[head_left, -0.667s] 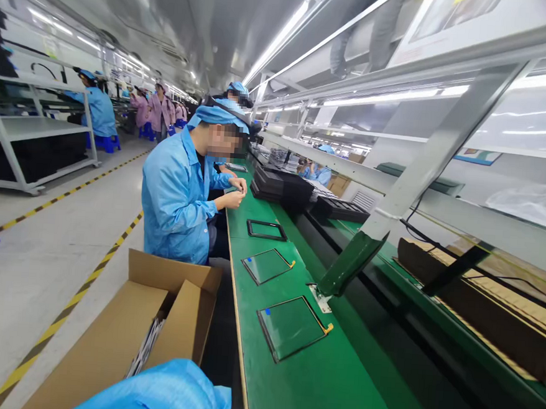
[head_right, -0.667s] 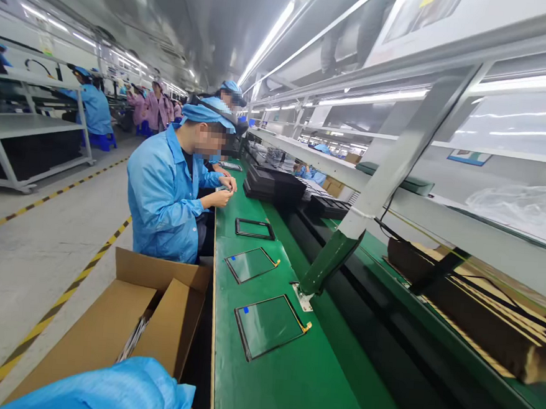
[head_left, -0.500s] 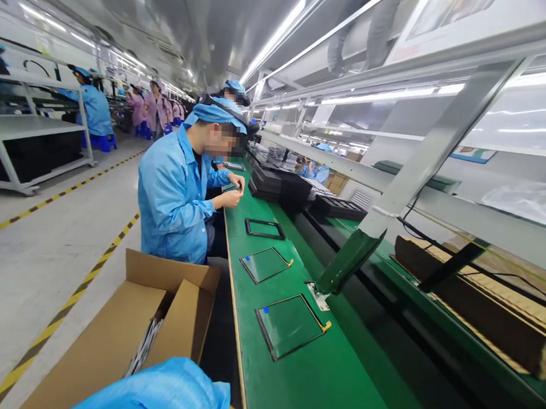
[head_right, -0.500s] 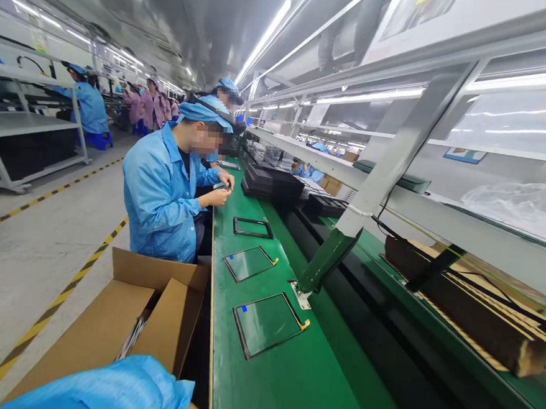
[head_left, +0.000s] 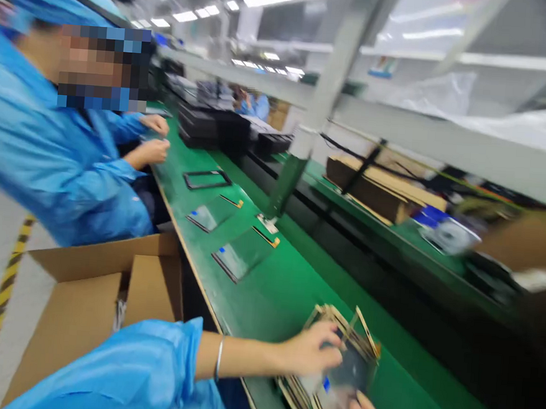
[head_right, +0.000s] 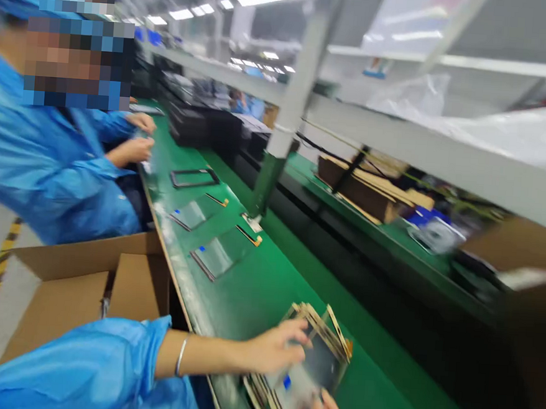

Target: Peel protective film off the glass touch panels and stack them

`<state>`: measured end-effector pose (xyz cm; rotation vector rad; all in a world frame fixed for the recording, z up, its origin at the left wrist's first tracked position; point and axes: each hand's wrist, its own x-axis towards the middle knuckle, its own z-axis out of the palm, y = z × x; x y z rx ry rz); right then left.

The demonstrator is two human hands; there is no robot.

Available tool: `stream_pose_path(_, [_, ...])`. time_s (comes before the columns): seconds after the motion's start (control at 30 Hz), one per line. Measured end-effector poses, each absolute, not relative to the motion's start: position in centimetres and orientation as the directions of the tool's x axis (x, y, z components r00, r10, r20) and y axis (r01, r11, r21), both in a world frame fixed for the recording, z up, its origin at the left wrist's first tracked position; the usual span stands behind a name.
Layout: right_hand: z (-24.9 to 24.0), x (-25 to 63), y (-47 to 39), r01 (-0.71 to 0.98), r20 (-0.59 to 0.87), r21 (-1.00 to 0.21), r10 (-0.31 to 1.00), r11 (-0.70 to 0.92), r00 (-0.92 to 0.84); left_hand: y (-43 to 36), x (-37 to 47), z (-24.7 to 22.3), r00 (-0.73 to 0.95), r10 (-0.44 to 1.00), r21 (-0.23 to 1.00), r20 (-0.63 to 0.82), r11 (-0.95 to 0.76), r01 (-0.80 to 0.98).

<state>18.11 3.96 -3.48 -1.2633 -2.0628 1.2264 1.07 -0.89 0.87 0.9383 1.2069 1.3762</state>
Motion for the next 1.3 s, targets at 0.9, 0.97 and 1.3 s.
stream_pose_path(0.9, [4.2,21.0,2.5,-0.061,-0.272,-0.950,0.906,-0.307,-0.323,-7.1,-4.8,3.9,0.589,0.722,0.775,-0.362,0.585,-0.240])
stream_pose_path(0.97, [4.2,21.1,2.2,-0.088,-0.293,-0.934,0.883,-0.346,-0.367,-7.3,-5.0,4.0,0.598,0.719,0.778,-0.354,0.581,-0.238])
stream_pose_path(1.3, [5.5,21.0,0.0,0.155,-0.192,-0.977,0.922,-0.146,-0.338,-7.8,-5.4,4.5,0.635,0.691,0.810,-0.344,0.561,-0.172])
